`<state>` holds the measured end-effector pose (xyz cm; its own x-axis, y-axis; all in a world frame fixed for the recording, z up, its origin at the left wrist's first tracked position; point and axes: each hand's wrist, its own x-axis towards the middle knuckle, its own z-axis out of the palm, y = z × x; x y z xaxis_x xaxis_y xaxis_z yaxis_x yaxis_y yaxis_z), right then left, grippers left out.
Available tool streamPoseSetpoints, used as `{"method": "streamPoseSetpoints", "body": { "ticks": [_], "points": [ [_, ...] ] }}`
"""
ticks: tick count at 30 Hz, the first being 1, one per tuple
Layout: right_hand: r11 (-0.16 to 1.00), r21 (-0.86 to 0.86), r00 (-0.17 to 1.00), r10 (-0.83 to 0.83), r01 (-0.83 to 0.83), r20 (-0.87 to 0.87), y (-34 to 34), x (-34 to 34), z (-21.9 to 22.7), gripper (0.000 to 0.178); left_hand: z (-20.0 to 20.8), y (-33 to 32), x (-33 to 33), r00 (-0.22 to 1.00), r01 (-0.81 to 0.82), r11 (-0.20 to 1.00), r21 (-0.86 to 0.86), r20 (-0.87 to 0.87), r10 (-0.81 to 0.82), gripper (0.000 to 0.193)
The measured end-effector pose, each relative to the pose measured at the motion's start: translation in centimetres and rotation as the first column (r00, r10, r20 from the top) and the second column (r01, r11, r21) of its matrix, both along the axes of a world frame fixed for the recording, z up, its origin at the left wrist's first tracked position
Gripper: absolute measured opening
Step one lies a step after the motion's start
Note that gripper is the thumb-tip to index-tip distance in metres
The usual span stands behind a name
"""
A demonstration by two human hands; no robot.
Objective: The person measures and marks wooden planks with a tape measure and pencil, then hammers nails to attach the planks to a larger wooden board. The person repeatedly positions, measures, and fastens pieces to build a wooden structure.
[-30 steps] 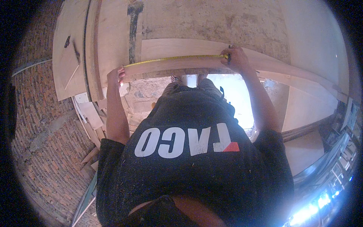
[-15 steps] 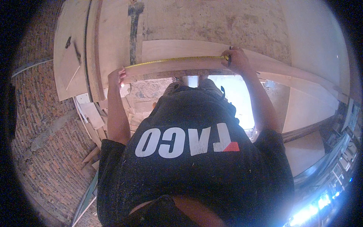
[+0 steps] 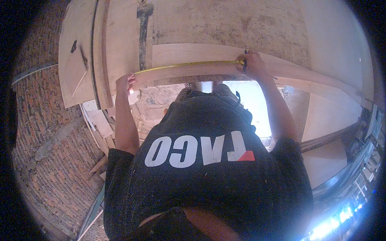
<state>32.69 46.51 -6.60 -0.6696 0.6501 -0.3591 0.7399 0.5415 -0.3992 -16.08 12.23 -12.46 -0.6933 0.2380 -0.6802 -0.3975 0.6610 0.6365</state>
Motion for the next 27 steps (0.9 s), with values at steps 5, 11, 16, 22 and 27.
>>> {"method": "streamPoseSetpoints", "body": {
  "ticks": [5,11,16,22,27],
  "points": [
    [1.000,-0.014,0.999,0.007,-0.006,0.039,0.2,0.1,-0.3,0.031,0.4,-0.1,0.2,1.000,0.030,1.000,0.008,-0.002,-0.030,0.029],
    [1.000,-0.020,0.998,-0.009,0.011,0.063,0.0,0.0,0.0,0.033,0.8,0.4,0.7,0.999,-0.025,0.999,0.028,-0.033,0.026,0.024],
    [1.000,-0.023,0.999,-0.009,0.010,0.051,0.1,-0.1,0.1,0.032,-0.1,-0.3,-0.2,1.000,0.026,1.000,0.004,-0.004,-0.026,0.030],
    [0.999,-0.031,0.999,-0.014,0.016,0.052,-0.1,-0.4,0.5,0.033,0.7,0.1,0.3,0.999,0.033,0.999,-0.013,-0.015,-0.033,0.029],
    [1.000,-0.020,1.000,-0.007,0.008,0.025,0.0,0.0,0.3,0.033,1.4,0.3,0.6,0.999,0.035,0.999,-0.012,-0.013,-0.035,0.029]
  ]
}}
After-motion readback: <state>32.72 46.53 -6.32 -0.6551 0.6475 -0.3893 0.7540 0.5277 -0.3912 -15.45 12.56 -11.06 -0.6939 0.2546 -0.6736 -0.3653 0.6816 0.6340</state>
